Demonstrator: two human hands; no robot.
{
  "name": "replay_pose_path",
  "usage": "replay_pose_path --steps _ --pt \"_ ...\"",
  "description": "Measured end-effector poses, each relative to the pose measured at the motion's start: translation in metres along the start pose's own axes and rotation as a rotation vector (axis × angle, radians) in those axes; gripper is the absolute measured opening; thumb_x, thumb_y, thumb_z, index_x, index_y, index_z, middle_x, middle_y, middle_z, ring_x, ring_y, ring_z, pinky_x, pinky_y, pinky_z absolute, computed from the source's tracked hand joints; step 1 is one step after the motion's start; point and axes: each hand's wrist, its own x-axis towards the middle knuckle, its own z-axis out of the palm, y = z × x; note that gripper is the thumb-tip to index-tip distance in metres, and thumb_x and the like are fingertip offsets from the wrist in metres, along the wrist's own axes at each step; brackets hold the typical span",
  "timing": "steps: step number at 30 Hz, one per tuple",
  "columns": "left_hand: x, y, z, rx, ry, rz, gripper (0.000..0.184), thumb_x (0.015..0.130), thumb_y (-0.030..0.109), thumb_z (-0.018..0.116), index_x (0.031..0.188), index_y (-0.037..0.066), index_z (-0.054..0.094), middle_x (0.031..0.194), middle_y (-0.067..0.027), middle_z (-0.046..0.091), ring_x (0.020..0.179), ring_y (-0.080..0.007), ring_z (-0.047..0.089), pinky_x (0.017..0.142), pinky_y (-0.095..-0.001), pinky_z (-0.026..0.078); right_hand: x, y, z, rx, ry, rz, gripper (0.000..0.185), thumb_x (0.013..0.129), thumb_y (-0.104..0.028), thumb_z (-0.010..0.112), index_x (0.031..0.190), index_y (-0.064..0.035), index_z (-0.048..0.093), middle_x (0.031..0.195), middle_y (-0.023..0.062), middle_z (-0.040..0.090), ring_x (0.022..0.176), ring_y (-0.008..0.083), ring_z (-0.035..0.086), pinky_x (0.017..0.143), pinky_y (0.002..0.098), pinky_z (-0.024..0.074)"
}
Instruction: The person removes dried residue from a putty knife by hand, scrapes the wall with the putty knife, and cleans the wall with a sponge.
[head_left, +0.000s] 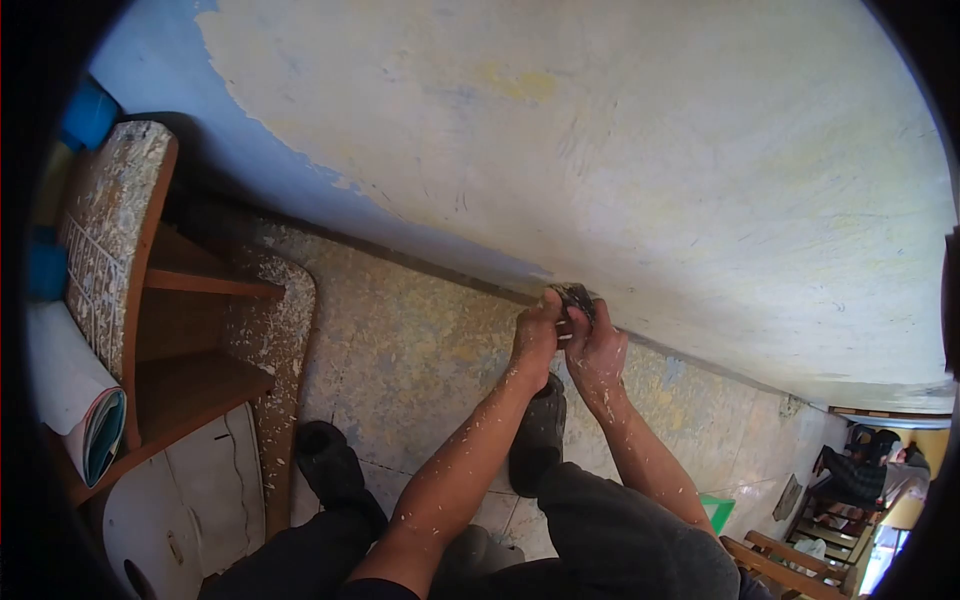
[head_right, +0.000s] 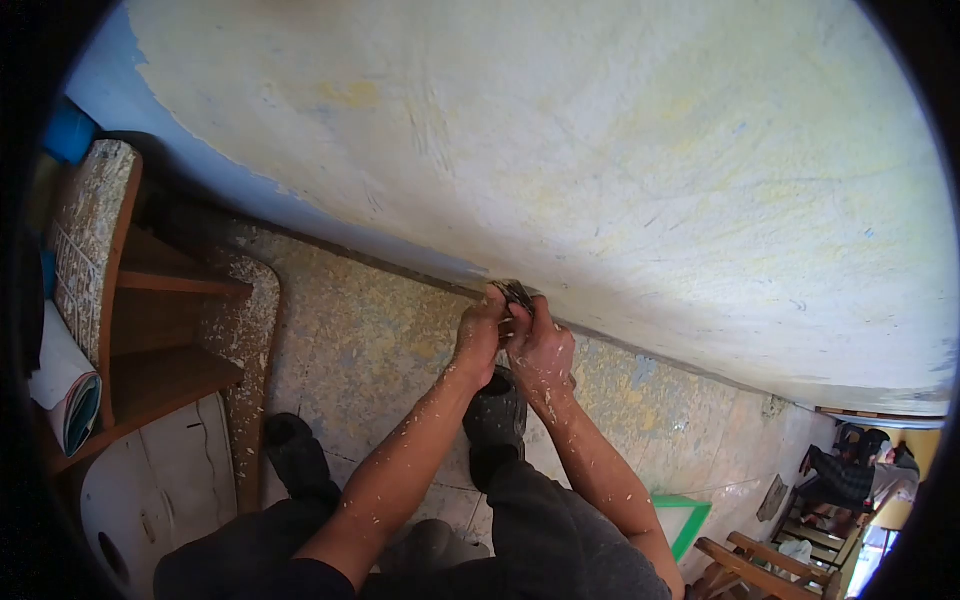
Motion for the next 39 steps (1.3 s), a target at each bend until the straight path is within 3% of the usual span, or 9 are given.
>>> replay_pose_path --steps 9,12,14,17,20,24,26,32,39 --pt "0.001 -0.010 -0.004 0.023 0.023 0.023 0.050 0.090 0.051 0.050 0.100 0.003 0.058 0.089 -0.0057 0.062 0.077 -0.0165 0.061 0.067 -0.0297 0.049 -0.002 0.004 0.001 0.023 0.041 -0.039 0.013 0.089 -0.019 0.055 0.090 -0.0061 0.051 0.063 0.0118 0.064 0.056 0.0342 0.063 0.046 0.0407 0.0490" --pt "0.007 -0.005 -0.006 -0.065 0.029 0.012 0.047 0.091 0.048 0.049 0.098 0.002 0.059 0.088 -0.0058 0.062 0.075 -0.0161 0.060 0.067 -0.0301 0.050 0.005 0.008 0.003 0.128 -0.027 -0.069 0.017 0.090 -0.013 0.053 0.101 -0.0011 0.050 0.070 0.0148 0.066 0.065 0.0288 0.067 0.053 0.0394 0.0510" --pt "0.015 -0.023 -0.018 -0.045 0.050 -0.146 0.047 0.091 0.048 0.049 0.097 0.003 0.060 0.089 -0.0058 0.062 0.073 -0.0151 0.060 0.067 -0.0303 0.050 -0.004 0.031 0.017 0.221 -0.159 -0.001 0.028 0.090 -0.014 0.054 0.114 -0.0020 0.044 0.075 0.0131 0.066 0.060 0.0249 0.066 0.053 0.0364 0.0498" --pt "0.018 -0.039 -0.023 -0.065 0.147 -0.125 0.047 0.090 0.049 0.050 0.097 0.004 0.060 0.087 -0.0049 0.062 0.071 -0.0143 0.059 0.063 -0.0289 0.049 -0.016 0.027 0.003 0.447 -0.408 0.246 0.037 0.090 -0.015 0.051 0.122 -0.0014 0.037 0.074 0.0159 0.064 0.059 0.0276 0.063 0.054 0.0388 0.0480" --pt "0.013 -0.044 -0.027 -0.090 0.089 -0.095 0.046 0.089 0.049 0.051 0.096 0.005 0.060 0.084 -0.0035 0.061 0.066 -0.0131 0.056 0.059 -0.0277 0.045 -0.023 0.021 -0.010 0.458 -0.506 0.246 0.039 0.091 -0.016 0.048 0.125 -0.0002 0.034 0.070 0.0131 0.063 0.057 0.0224 0.061 0.053 0.0358 0.0470" --pt "0.005 -0.030 -0.018 -0.146 0.035 -0.031 0.027 0.092 0.035 0.053 0.090 0.008 0.059 0.075 0.0007 0.058 0.062 -0.0086 0.054 0.058 -0.0247 0.043 -0.021 0.019 -0.012 0.468 -0.521 0.317 0.040 0.091 -0.016 0.049 0.124 0.0001 0.034 0.067 0.0156 0.062 0.057 0.0279 0.062 0.054 0.0383 0.0472" --pt "0.011 -0.037 -0.024 -0.025 -0.098 0.041 0.022 0.092 0.030 0.054 0.091 0.008 0.059 0.075 0.0021 0.057 0.067 -0.0084 0.054 0.064 -0.0252 0.043 -0.025 0.035 0.000 0.249 -0.343 0.076 0.039 0.092 -0.014 0.049 0.125 -0.0003 0.033 0.071 0.0141 0.062 0.059 0.0282 0.062 0.053 0.0369 0.0474" --pt "0.020 -0.045 -0.030 -0.253 -0.120 -0.080 0.018 0.093 0.029 0.053 0.091 0.012 0.058 0.076 0.0039 0.056 0.070 -0.0099 0.053 0.065 -0.0267 0.042 -0.023 0.037 0.016 0.037 -0.194 -0.065 0.043 0.088 -0.016 0.053 0.123 -0.0013 0.034 0.067 0.0239 0.061 0.060 0.0434 0.060 0.050 0.0499 0.0473" --pt "0.013 -0.038 -0.018 -0.301 -0.113 -0.169 0.018 0.092 0.029 0.054 0.097 0.012 0.056 0.083 0.0035 0.056 0.071 -0.0094 0.054 0.064 -0.0272 0.045 -0.020 0.031 0.012 0.024 -0.176 0.033 0.053 0.081 -0.019 0.061 0.123 -0.0020 0.034 0.066 0.0229 0.061 0.059 0.0429 0.060 0.051 0.0490 0.0496"
